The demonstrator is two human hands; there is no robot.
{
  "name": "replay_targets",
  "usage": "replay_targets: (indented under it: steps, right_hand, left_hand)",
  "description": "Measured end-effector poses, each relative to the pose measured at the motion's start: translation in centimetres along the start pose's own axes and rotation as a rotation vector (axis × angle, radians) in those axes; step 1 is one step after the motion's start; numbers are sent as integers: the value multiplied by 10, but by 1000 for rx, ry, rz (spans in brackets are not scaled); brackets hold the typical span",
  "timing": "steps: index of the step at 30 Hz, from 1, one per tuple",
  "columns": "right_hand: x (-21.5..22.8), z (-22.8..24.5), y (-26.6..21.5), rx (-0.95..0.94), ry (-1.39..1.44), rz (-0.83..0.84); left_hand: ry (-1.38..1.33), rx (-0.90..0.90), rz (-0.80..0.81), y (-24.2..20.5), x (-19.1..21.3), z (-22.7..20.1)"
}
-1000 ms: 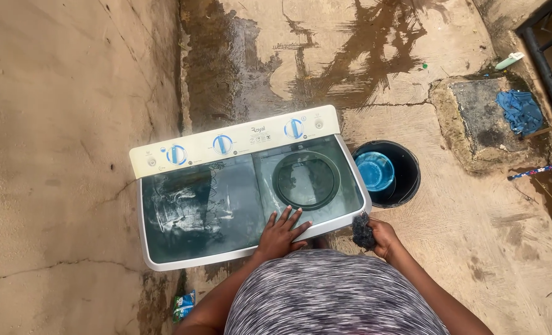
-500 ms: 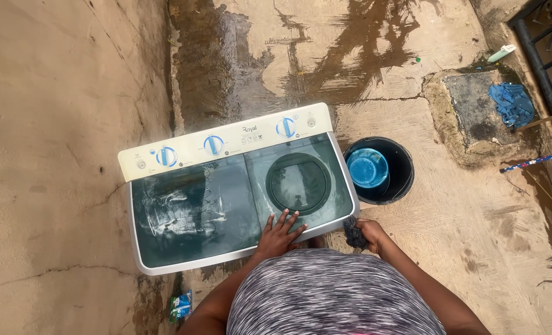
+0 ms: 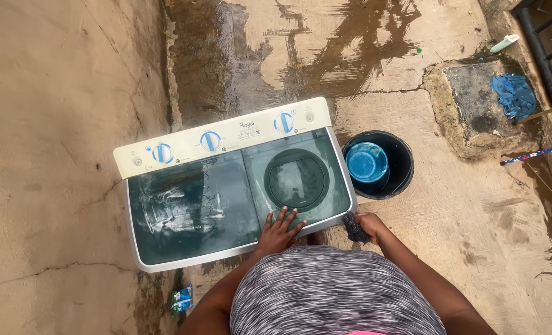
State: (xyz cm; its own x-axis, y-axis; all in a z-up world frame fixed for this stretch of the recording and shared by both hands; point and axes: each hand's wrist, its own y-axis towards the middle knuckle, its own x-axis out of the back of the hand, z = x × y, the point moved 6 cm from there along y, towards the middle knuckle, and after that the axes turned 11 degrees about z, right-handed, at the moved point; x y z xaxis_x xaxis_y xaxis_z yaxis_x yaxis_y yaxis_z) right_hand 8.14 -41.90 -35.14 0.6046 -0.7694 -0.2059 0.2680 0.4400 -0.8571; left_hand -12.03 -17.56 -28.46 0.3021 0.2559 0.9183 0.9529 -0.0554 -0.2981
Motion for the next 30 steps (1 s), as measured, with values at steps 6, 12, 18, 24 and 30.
replay_targets:
  steps: [6, 12, 18, 24, 30]
  right_hand:
    - [2, 2, 1, -13, -61, -5]
    - [1, 1, 4, -13, -68, -1]
    - [7, 1, 9, 2, -87, -18]
    - [14, -2, 20, 10, -148, -19]
    - [23, -9, 32, 39, -196, -35]
  left_hand:
    - [31, -1, -56, 0, -5, -1]
    - [28, 19, -17, -1, -1, -3]
    - [16, 4, -5, -4, 6, -4]
    - [-15, 17, 56, -5, 13, -4]
    - [-50, 19, 85, -6, 22, -4]
